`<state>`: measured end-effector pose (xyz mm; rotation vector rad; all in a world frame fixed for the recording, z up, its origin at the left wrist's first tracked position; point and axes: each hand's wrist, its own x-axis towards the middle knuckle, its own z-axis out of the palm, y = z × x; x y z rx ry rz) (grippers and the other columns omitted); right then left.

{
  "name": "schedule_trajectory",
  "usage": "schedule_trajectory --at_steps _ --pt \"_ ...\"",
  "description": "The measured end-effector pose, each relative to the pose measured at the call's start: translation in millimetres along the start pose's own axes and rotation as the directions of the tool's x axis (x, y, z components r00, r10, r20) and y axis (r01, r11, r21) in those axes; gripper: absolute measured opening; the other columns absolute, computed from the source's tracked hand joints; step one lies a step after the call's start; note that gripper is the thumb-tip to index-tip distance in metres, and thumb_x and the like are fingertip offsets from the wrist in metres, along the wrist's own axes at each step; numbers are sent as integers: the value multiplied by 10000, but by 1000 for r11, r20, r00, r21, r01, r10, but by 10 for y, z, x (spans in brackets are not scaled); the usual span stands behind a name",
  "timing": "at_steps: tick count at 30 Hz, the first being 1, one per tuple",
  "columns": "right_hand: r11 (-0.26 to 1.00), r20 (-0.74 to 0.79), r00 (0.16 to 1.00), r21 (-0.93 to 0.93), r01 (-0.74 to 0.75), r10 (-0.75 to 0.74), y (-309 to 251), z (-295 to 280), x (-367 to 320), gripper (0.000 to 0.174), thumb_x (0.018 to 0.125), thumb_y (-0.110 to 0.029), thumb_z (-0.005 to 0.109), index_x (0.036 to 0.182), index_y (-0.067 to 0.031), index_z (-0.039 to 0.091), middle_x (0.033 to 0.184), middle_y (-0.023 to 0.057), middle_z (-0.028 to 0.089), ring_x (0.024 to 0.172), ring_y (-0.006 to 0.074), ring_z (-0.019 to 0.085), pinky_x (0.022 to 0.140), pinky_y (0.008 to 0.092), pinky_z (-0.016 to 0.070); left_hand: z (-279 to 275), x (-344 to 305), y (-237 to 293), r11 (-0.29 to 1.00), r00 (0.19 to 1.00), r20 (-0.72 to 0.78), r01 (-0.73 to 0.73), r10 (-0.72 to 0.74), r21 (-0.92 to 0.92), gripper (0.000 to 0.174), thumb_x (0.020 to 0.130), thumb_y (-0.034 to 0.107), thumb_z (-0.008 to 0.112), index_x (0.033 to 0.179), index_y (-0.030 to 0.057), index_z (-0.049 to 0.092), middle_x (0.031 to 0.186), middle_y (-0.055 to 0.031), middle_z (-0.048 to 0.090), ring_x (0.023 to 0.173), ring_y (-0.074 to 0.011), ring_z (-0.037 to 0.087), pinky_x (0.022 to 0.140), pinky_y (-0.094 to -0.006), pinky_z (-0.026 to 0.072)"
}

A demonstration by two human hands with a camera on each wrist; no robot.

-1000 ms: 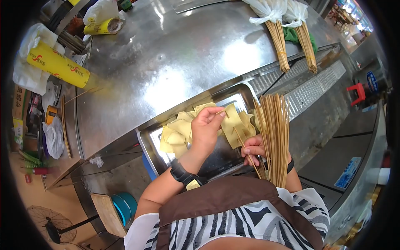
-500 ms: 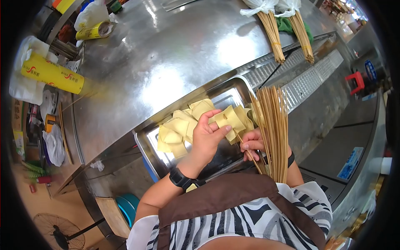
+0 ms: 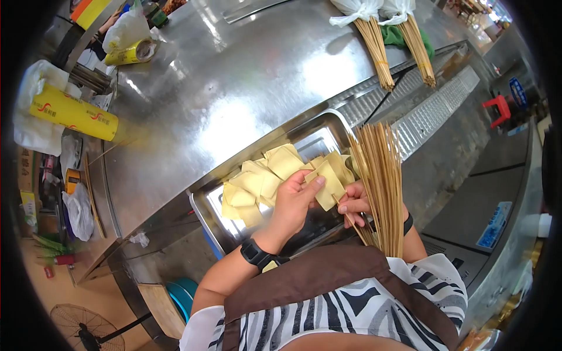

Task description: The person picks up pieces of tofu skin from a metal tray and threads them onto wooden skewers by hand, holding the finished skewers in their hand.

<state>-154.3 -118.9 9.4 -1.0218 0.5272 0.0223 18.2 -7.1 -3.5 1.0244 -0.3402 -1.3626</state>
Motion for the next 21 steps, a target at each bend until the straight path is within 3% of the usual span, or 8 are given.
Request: schedule_trajectory --at_steps 3,5,7,9,13,16,19,21 --pt "996 -32 999 -83 -32 29 -83 21 -31 170 878 -174 644 828 -19 595 616 12 556 471 67 468 466 195 359 28 68 -1 999 998 -51 48 -47 2 229 931 133 586 1126 17 551 978 -78 662 802 -112 647 670 -260 553" --pt "995 -72 997 -97 -24 18 -138 58 -71 185 876 -181 651 816 -14 599 616 13 557 470 66 468 463 193 358 42 111 6 998 997 -57 55 -54 6 221 929 142 592 1113 23 561 960 -69 663 786 -109 648 659 -264 557" --pt "994 -110 994 -113 -16 4 -154 86 -99 200 873 -189 658 805 -9 604 616 13 559 469 65 468 460 192 357 32 157 12 993 995 -51 92 -88 69 198 939 135 565 1099 19 553 1030 -78 645 885 -161 651 736 -327 572" --pt "996 -236 972 -87 -36 14 -136 118 -122 239 868 -219 670 781 -4 613 613 7 557 464 64 464 451 188 349 39 185 5 990 994 -64 99 -93 95 184 938 139 567 1083 26 555 1027 -74 645 886 -159 649 735 -328 572" --pt "995 -307 951 -100 4 -34 -216 170 -174 243 866 -228 674 782 -7 618 597 -6 536 493 62 476 468 190 358 35 203 5 990 994 -59 99 -94 100 154 939 146 569 1057 48 558 1019 -66 645 890 -149 645 731 -325 570" --pt "957 -240 967 -289 17 -89 -136 -6 -108 229 870 -220 668 781 -15 619 586 -14 516 531 61 489 488 198 366 15 223 -36 991 988 -98 121 -116 49 186 927 140 590 1080 41 548 952 -57 651 821 -117 647 668 -279 568" --pt "988 9 990 -65 142 -141 -31 -95 -50 160 882 -175 636 850 -18 630 608 6 558 551 49 491 486 199 361 70 231 -4 990 991 -85 114 -107 79 185 930 144 587 1079 43 546 939 -53 648 803 -114 644 651 -274 565" --pt "995 57 994 -37 92 -90 -139 -103 -114 150 886 -164 628 894 -15 637 634 24 588 549 51 489 479 194 357 57 289 -56 985 992 -89 103 -91 135 194 931 149 587 1083 39 540 930 -51 645 794 -108 641 637 -266 562"
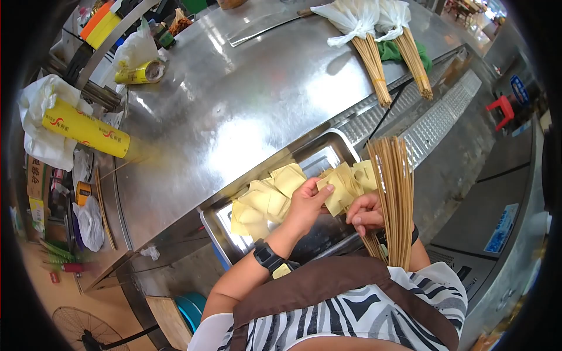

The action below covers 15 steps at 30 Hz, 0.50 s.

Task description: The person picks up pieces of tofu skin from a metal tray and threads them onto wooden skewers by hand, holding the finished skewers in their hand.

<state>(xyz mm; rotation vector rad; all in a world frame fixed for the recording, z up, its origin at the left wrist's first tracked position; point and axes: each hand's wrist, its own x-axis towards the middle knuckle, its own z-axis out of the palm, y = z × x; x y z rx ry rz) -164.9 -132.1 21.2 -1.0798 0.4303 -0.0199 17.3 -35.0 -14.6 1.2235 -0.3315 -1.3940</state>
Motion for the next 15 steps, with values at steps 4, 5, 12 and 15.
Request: schedule_trajectory --at_steps 4,5,12,15 --pt "998 128 991 45 -41 35 10 -3 58 201 903 -75 563 1061 36 619 853 137 673 624 110 591 551 210 476 -3 124 -74 969 998 -56 -19 34 246 279 901 190 628 1094 20 520 908 -84 640 776 -142 641 638 -282 546" --pt "998 131 991 49 -49 43 34 26 88 212 903 -32 534 1079 61 607 912 173 675 662 138 631 607 232 528 -5 126 -71 969 999 -46 -16 28 246 279 901 190 628 1094 20 520 908 -84 640 776 -142 641 638 -282 546" --pt "997 113 992 47 -59 54 147 48 140 238 947 -78 508 1125 61 587 991 163 662 798 162 650 717 257 546 176 -185 431 401 876 62 -280 478 872 268 859 166 665 1050 0 577 850 -112 638 620 -136 589 572 -246 459" --pt "997 177 982 6 -72 70 120 80 173 238 949 -117 527 1116 45 578 957 118 657 808 133 640 728 239 532 275 -125 409 917 957 174 -277 234 288 173 899 143 626 1001 7 595 794 -50 645 635 -103 583 578 -223 454"
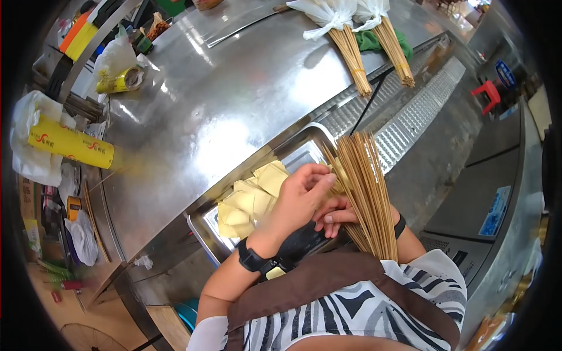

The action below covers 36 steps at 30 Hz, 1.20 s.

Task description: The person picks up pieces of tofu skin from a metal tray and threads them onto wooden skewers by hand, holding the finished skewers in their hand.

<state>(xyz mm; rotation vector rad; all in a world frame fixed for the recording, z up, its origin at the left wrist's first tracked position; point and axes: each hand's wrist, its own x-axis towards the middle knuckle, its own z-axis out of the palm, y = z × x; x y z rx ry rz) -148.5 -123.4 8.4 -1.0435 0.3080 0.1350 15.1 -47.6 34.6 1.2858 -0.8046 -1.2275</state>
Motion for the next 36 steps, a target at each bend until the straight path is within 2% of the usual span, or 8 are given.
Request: schedule_trajectory --at_steps 12,15,22,24,25,26,27,36 --pt "998 -58 997 -34 50 -52 -6 36 25 208 970 -149 479 1046 31 548 949 188 649 777 208 662 711 297 553 -180 -47 -81 976 998 38 56 -49 -209 89 895 116 637 902 33 607 787 -42 660 635 -71 581 562 -192 446" --pt "967 -40 999 251 34 -25 129 -74 25 391 987 -342 449 1036 29 560 893 164 641 753 221 657 730 298 538 -324 -91 -173 986 997 23 76 -74 -149 84 894 114 638 895 37 607 781 -40 658 629 -69 577 554 -189 442" --pt "988 98 991 129 83 -96 168 -140 70 282 978 -275 495 1042 -3 533 798 92 641 658 142 634 843 349 520 -417 -122 -301 984 995 10 98 -97 -151 87 908 124 623 900 40 602 798 -30 654 646 -60 569 571 -196 445" --pt "987 57 996 143 67 -75 147 -126 42 235 973 -228 509 1017 -1 549 746 62 633 618 115 619 871 352 514 -490 -137 -373 968 977 -167 -93 134 233 108 847 95 671 909 43 600 837 -43 649 719 -139 598 627 -258 471" --pt "989 40 997 131 67 -73 136 -136 23 233 971 -225 514 997 1 562 741 62 633 615 119 619 869 354 515 -582 -168 -340 969 977 -168 -89 129 230 108 847 95 671 909 43 600 837 -43 649 719 -139 598 627 -258 471" --pt "990 21 997 120 70 -73 124 -141 11 233 968 -223 518 978 3 575 736 63 632 612 122 620 867 356 516 -731 -210 -272 726 924 -60 -255 377 639 167 789 83 703 916 46 600 883 -52 637 798 -191 591 690 -302 468" --pt "991 -2 997 113 75 -75 115 -132 6 240 965 -223 526 945 6 596 721 62 631 601 124 617 857 358 522 -825 -245 -236 299 832 149 -351 534 887 235 732 72 734 924 49 601 928 -61 624 877 -242 585 753 -345 465" --pt "991 29 998 124 47 -51 181 -178 55 256 964 -230 529 954 19 589 754 75 637 677 149 642 821 325 537 -891 -297 -305 297 867 200 -360 457 884 300 639 90 777 898 90 625 965 -51 570 971 -274 524 868 -391 406"
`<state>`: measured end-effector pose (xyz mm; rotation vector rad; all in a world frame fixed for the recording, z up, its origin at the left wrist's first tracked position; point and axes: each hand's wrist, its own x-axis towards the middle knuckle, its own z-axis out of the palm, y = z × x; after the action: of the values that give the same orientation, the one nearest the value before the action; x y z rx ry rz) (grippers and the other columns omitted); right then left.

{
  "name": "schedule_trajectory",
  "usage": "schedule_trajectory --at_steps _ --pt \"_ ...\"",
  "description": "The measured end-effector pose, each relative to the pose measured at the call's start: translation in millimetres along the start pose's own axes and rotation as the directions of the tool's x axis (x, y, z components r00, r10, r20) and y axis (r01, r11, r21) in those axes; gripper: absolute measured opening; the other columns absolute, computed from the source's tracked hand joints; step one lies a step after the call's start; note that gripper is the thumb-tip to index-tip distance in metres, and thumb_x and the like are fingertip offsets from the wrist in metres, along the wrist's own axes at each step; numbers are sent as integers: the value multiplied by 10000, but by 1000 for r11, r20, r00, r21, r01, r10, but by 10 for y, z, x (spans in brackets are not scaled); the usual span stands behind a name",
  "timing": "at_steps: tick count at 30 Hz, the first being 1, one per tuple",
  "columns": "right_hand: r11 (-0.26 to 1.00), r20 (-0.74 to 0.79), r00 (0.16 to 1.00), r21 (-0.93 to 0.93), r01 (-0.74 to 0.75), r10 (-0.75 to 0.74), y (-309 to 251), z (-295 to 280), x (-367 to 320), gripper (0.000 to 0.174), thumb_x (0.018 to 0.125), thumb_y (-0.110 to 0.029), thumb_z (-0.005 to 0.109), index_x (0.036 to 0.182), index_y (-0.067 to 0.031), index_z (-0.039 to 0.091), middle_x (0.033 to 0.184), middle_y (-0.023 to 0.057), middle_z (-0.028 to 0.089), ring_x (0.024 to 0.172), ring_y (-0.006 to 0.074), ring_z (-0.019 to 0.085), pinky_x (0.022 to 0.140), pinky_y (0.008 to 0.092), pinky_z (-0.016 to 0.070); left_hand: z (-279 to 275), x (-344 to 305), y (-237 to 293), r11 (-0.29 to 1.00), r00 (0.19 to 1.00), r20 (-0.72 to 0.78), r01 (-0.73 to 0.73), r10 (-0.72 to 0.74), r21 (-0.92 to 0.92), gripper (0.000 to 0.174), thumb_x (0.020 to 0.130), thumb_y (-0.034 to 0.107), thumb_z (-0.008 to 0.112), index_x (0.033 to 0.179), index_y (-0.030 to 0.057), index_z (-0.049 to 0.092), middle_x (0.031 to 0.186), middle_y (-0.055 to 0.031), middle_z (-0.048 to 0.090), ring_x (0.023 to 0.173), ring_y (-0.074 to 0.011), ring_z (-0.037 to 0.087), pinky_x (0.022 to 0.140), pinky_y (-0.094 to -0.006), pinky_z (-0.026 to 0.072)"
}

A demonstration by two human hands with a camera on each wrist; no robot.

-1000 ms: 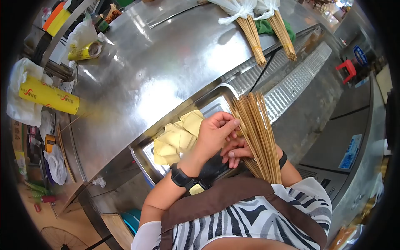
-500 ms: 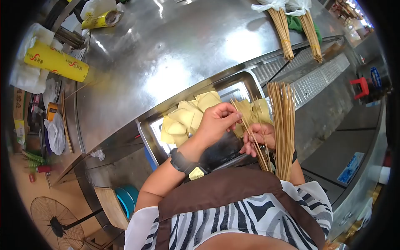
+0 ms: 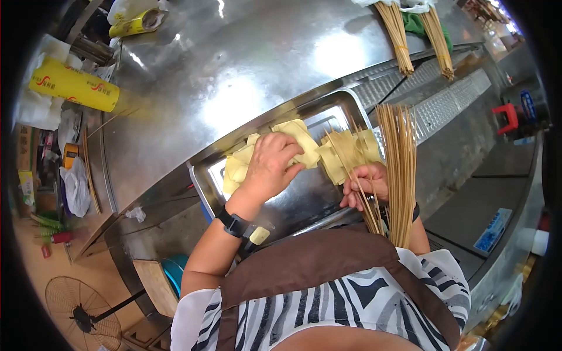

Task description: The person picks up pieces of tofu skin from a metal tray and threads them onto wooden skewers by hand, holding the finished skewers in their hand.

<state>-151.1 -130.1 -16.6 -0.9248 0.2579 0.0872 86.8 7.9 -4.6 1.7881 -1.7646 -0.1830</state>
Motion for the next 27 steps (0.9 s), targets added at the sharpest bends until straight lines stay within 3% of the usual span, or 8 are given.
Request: schedule_trajectory --at_steps 9,19,25,27 --pt "999 -3 1000 -28 -22 22 5 -15 -9 269 970 -255 519 973 4 592 780 58 635 767 157 660 707 257 541 -23 85 -125 984 982 60 -179 179 5 176 662 70 750 811 80 658 846 -27 590 867 -236 563 786 -363 437" --pt "999 -5 1000 -49 -18 17 12 -22 1 258 970 -250 518 962 -6 602 782 60 650 795 151 668 640 226 522 -141 203 -155 978 960 185 -208 210 -30 148 675 57 737 795 69 650 849 -29 603 819 -227 574 703 -353 461" --pt "996 -50 997 -61 -66 63 -23 0 -3 236 960 -232 538 942 -9 615 762 53 653 765 150 672 600 228 521 -169 258 -189 984 966 228 -91 125 -152 79 702 48 721 751 41 660 836 -44 628 831 -231 587 730 -346 478" --pt "997 -36 998 -62 -48 46 0 -8 18 235 958 -233 542 939 -12 618 762 51 653 757 147 672 593 227 520 -175 272 -162 989 958 287 18 26 -148 56 722 28 701 767 29 668 854 -65 634 842 -249 592 757 -343 484"
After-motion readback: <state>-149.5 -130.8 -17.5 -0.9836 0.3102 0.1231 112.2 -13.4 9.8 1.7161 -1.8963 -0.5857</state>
